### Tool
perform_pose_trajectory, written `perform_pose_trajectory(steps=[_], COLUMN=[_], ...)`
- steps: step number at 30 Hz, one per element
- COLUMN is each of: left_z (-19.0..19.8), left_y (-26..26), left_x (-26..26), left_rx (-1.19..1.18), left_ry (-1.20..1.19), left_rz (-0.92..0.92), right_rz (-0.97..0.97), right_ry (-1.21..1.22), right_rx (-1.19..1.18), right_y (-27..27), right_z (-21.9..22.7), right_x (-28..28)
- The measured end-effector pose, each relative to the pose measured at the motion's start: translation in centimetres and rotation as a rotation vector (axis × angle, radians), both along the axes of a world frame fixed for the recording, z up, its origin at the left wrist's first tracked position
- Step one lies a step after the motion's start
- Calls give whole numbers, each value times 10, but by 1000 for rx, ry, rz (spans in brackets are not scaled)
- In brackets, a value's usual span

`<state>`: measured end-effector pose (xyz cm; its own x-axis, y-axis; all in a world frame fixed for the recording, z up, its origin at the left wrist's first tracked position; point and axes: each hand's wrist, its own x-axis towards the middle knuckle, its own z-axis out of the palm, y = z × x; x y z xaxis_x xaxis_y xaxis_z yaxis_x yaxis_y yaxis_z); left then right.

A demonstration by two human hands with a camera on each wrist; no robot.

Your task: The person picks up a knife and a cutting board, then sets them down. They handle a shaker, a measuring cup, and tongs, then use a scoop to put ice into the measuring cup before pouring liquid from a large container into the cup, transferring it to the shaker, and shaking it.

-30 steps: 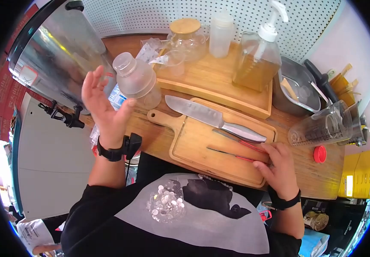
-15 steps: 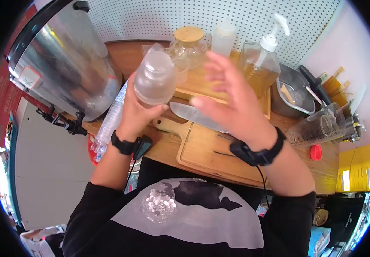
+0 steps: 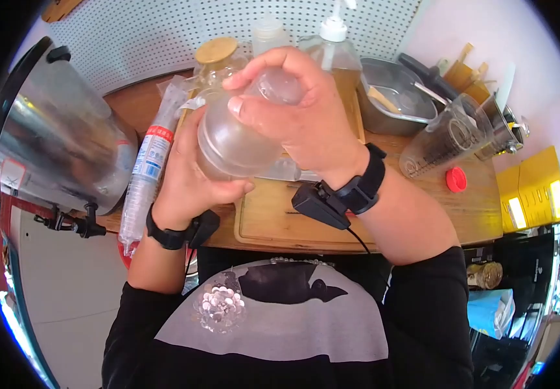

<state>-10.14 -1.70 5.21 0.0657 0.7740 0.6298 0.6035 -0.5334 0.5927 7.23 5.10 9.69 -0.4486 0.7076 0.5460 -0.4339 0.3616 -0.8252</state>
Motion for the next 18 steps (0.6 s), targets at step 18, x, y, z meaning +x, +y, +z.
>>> perform_pose_trajectory(steps=[18], left_z=[3], left_y=[-1], left_x=[39], left_rx=[-1036], left_ry=[-676], left_rz=[-1087], right_rz=[218], right_ry=[113], right_rx=[106], right_y=[-14], right_z=[21], right_x=[110])
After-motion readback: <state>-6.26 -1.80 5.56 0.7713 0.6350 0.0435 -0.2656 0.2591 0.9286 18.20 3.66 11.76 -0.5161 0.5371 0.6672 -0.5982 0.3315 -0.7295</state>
